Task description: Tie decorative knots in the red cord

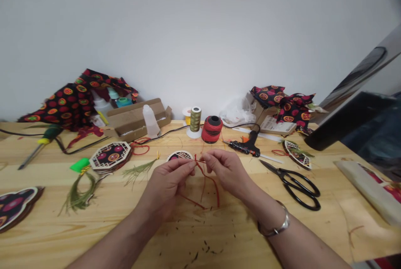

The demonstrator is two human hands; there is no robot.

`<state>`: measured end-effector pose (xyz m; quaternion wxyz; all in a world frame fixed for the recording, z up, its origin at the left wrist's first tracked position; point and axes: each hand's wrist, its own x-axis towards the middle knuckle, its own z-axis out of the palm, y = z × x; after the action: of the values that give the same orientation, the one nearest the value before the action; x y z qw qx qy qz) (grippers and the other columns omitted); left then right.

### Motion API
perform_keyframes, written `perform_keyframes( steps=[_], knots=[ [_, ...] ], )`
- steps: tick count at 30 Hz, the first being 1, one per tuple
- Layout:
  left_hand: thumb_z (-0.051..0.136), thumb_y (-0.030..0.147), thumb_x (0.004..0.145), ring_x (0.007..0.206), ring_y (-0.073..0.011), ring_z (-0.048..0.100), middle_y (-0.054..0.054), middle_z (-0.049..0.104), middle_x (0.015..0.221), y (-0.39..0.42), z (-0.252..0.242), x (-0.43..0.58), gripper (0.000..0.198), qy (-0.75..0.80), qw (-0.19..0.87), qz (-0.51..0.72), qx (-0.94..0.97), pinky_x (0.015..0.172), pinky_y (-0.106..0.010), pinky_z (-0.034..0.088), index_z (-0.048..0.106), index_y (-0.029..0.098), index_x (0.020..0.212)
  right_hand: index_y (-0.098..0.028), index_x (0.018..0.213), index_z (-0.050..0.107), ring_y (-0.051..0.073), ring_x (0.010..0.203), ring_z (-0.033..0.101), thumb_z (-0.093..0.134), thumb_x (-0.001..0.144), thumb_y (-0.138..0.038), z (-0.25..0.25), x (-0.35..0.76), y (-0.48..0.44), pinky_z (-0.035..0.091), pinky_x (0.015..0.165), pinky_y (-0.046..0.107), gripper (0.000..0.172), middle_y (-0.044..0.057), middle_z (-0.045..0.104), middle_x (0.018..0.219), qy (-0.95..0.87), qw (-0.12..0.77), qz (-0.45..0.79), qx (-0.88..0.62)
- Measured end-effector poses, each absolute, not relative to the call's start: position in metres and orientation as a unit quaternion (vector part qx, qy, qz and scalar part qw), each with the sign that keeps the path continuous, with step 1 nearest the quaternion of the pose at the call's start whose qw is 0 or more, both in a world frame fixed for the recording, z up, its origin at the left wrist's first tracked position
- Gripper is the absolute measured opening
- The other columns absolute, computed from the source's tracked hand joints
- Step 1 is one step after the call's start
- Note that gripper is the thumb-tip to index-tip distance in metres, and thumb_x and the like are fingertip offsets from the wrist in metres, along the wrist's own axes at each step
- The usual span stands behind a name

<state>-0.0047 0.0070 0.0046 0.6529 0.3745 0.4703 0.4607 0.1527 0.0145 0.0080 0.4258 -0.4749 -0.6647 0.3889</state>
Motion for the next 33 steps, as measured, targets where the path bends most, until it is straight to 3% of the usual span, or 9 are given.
perform_keyframes(
  steps=[7, 12, 18, 23, 25, 28, 31, 33],
  knots=[
    [0.070, 0.033, 0.066, 0.043, -0.0025, 0.033, 0.000, 0.060, 0.061, 0.009, 0.006, -0.004, 0.022, 0.490, 0.625, 0.474, 0.381, 0.037, -0.014, 0.021, 0.068, 0.013, 0.075, -0.015, 0.062, 0.061, 0.008, 0.048, 0.035, 0.054, 0.080, -0.037, 0.013, 0.152, 0.007, 0.026, 0.045, 0.021, 0.029, -0.004, 0.044, 0.050, -0.684, 0.398, 0.315, -0.525],
    [0.069, 0.031, 0.068, 0.038, -0.0006, 0.027, 0.003, 0.059, 0.059, 0.008, 0.003, -0.004, 0.017, 0.471, 0.649, 0.477, 0.359, 0.035, -0.015, 0.017, 0.067, 0.014, 0.072, -0.016, 0.074, 0.064, 0.007, 0.048, 0.040, 0.050, 0.084, -0.031, 0.015, 0.145, -0.005, 0.029, 0.046, 0.020, 0.023, -0.003, 0.053, 0.055, -0.733, 0.388, 0.291, -0.478],
    [0.069, 0.030, 0.067, 0.046, -0.0041, 0.046, -0.001, 0.063, 0.066, 0.008, 0.002, -0.006, 0.016, 0.466, 0.675, 0.471, 0.326, 0.038, -0.014, 0.024, 0.066, 0.014, 0.071, -0.016, 0.077, 0.057, 0.011, 0.054, 0.047, 0.041, 0.087, -0.021, 0.008, 0.141, -0.013, 0.029, 0.051, 0.025, 0.020, 0.001, 0.059, 0.064, -0.875, 0.278, 0.070, -0.390],
    [0.067, 0.031, 0.070, 0.035, -0.0003, 0.027, 0.005, 0.051, 0.052, 0.011, 0.002, -0.007, 0.019, 0.432, 0.713, 0.461, 0.304, 0.034, -0.015, 0.015, 0.060, 0.014, 0.066, -0.015, 0.072, 0.055, 0.013, 0.055, 0.048, 0.042, 0.083, -0.014, 0.005, 0.142, -0.015, 0.029, 0.049, 0.027, 0.018, 0.003, 0.058, 0.063, -0.929, 0.217, -0.048, -0.295],
    [0.068, 0.029, 0.070, 0.034, -0.0004, 0.023, 0.008, 0.044, 0.046, 0.011, 0.002, -0.006, 0.020, 0.417, 0.723, 0.468, 0.289, 0.034, -0.015, 0.014, 0.057, 0.014, 0.061, -0.016, 0.068, 0.056, 0.013, 0.058, 0.050, 0.046, 0.081, -0.019, 0.010, 0.142, -0.017, 0.033, 0.050, 0.026, 0.016, 0.002, 0.059, 0.063, -0.937, 0.240, 0.001, -0.252],
    [0.069, 0.027, 0.069, 0.036, -0.0014, 0.025, 0.009, 0.039, 0.045, 0.009, 0.003, -0.004, 0.018, 0.398, 0.734, 0.476, 0.276, 0.035, -0.014, 0.016, 0.057, 0.015, 0.062, -0.017, 0.068, 0.059, 0.014, 0.070, 0.056, 0.053, 0.079, -0.029, 0.019, 0.144, -0.016, 0.043, 0.064, 0.026, 0.017, 0.003, 0.062, 0.072, -0.886, 0.374, 0.165, -0.218],
    [0.071, 0.024, 0.066, 0.039, -0.0011, 0.028, 0.008, 0.040, 0.046, 0.007, 0.006, -0.002, 0.014, 0.407, 0.724, 0.481, 0.280, 0.035, -0.013, 0.018, 0.063, 0.014, 0.070, -0.017, 0.071, 0.063, 0.015, 0.079, 0.057, 0.049, 0.083, -0.022, 0.021, 0.147, -0.007, 0.044, 0.074, 0.029, 0.019, 0.006, 0.063, 0.082, -0.746, 0.509, 0.250, -0.349],
    [0.073, 0.024, 0.064, 0.039, -0.0010, 0.028, 0.008, 0.040, 0.045, 0.006, 0.008, -0.002, 0.016, 0.425, 0.711, 0.480, 0.288, 0.035, -0.012, 0.018, 0.065, 0.013, 0.072, -0.017, 0.073, 0.064, 0.016, 0.081, 0.057, 0.054, 0.080, -0.026, 0.016, 0.147, 0.002, 0.044, 0.076, 0.030, 0.015, 0.006, 0.063, 0.082, -0.649, 0.540, 0.316, -0.433]
  ],
)
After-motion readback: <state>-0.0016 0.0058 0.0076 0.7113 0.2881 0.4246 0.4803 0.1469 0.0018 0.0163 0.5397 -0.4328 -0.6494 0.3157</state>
